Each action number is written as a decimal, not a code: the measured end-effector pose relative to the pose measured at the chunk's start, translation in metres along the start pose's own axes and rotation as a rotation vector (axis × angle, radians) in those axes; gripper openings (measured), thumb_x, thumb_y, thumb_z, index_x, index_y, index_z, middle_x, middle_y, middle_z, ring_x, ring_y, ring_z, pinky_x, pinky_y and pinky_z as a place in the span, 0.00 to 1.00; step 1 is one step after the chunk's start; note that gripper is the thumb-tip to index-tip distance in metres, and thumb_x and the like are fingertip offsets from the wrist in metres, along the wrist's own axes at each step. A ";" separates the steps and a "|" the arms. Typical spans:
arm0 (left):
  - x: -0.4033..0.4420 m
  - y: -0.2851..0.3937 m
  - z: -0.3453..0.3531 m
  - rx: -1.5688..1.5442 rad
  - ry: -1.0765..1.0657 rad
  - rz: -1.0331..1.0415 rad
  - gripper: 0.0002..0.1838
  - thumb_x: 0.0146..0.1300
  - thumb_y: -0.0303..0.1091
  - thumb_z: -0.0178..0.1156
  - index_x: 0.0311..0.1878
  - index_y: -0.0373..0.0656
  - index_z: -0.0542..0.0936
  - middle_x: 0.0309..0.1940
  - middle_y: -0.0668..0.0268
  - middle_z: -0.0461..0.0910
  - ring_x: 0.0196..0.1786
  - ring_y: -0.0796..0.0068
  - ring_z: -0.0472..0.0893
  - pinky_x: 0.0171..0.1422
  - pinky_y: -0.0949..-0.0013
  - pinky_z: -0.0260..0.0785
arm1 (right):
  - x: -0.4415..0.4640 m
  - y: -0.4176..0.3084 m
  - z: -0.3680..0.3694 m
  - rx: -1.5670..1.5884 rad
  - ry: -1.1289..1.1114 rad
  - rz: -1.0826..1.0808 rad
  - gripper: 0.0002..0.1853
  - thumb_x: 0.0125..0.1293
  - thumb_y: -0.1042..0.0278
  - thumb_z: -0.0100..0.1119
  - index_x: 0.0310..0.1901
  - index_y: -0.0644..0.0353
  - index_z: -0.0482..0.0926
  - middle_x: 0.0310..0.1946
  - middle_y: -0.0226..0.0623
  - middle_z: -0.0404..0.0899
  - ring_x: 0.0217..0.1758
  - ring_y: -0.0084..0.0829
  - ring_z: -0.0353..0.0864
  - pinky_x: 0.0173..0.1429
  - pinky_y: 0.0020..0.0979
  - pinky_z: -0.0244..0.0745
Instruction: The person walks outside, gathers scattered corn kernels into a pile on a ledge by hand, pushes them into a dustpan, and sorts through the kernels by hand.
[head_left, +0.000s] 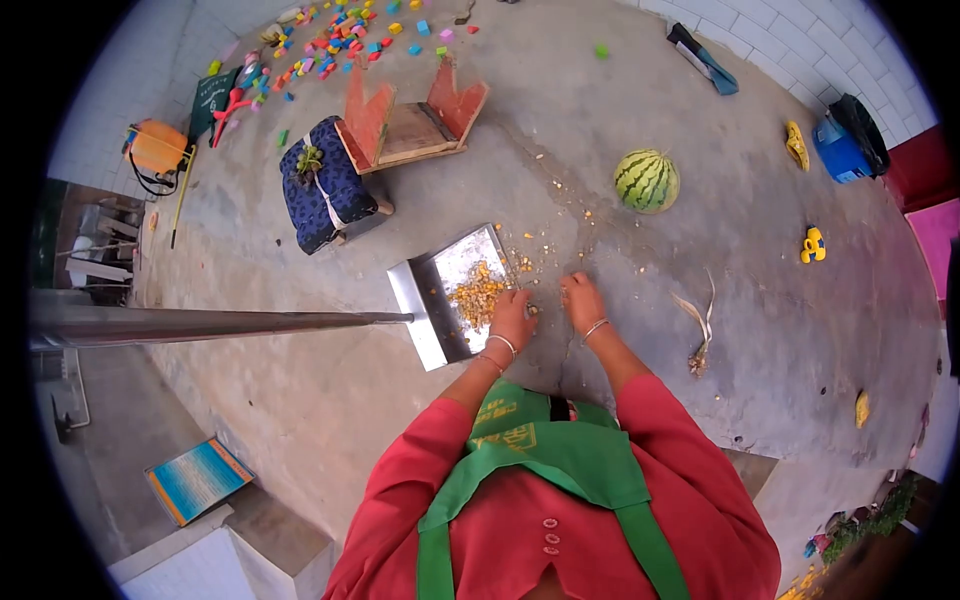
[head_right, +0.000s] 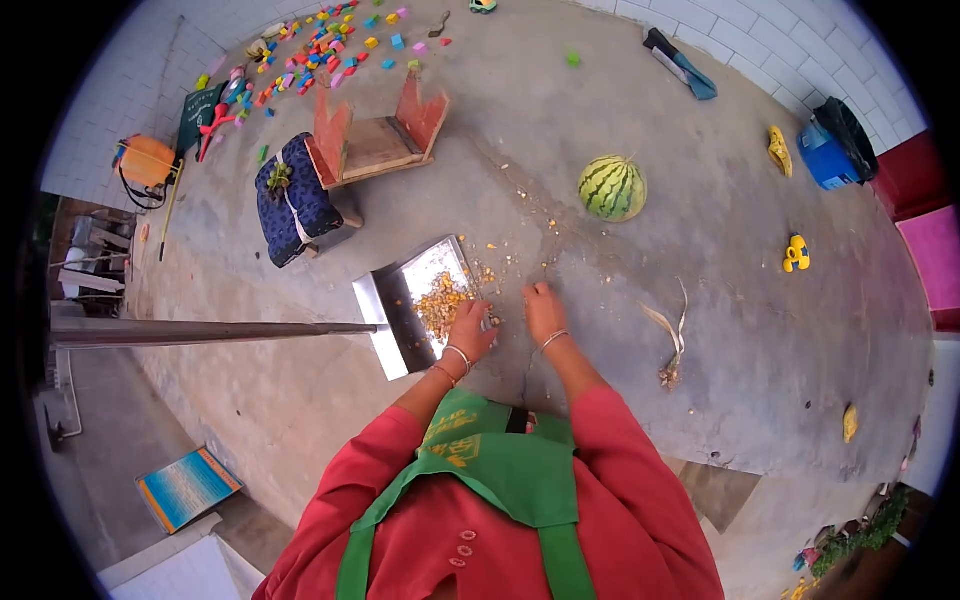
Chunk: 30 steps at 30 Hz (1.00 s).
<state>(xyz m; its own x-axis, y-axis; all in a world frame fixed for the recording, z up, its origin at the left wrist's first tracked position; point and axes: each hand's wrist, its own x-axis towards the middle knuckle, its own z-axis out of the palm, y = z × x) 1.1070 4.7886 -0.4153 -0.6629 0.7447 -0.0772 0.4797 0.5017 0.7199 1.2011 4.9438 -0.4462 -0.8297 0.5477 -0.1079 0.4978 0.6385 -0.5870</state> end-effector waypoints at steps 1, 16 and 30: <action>0.005 0.003 0.001 0.048 -0.054 -0.018 0.27 0.44 0.26 0.66 0.51 0.42 0.73 0.47 0.54 0.71 0.49 0.54 0.73 0.55 0.61 0.68 | 0.000 0.001 0.000 0.001 -0.001 -0.011 0.16 0.50 0.76 0.62 0.42 0.59 0.74 0.41 0.45 0.73 0.45 0.49 0.74 0.47 0.41 0.72; 0.034 -0.012 0.008 0.388 -0.302 0.121 0.10 0.58 0.29 0.49 0.41 0.44 0.76 0.45 0.54 0.71 0.50 0.54 0.73 0.51 0.58 0.70 | 0.007 -0.021 0.013 -0.148 0.057 -0.046 0.05 0.48 0.76 0.56 0.29 0.61 0.76 0.33 0.46 0.75 0.37 0.48 0.77 0.41 0.43 0.74; 0.021 -0.045 -0.045 0.131 0.183 -0.153 0.06 0.51 0.24 0.53 0.34 0.39 0.75 0.34 0.50 0.74 0.37 0.47 0.75 0.40 0.53 0.69 | 0.045 -0.060 0.016 0.188 0.024 -0.085 0.25 0.50 0.78 0.60 0.54 0.59 0.72 0.50 0.44 0.70 0.45 0.42 0.77 0.48 0.33 0.75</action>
<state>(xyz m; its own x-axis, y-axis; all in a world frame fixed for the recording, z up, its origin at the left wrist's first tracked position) 1.0458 4.7619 -0.4181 -0.8205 0.5699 -0.0437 0.4285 0.6639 0.6129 1.1296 4.9217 -0.4289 -0.8594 0.5102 -0.0342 0.3688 0.5722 -0.7325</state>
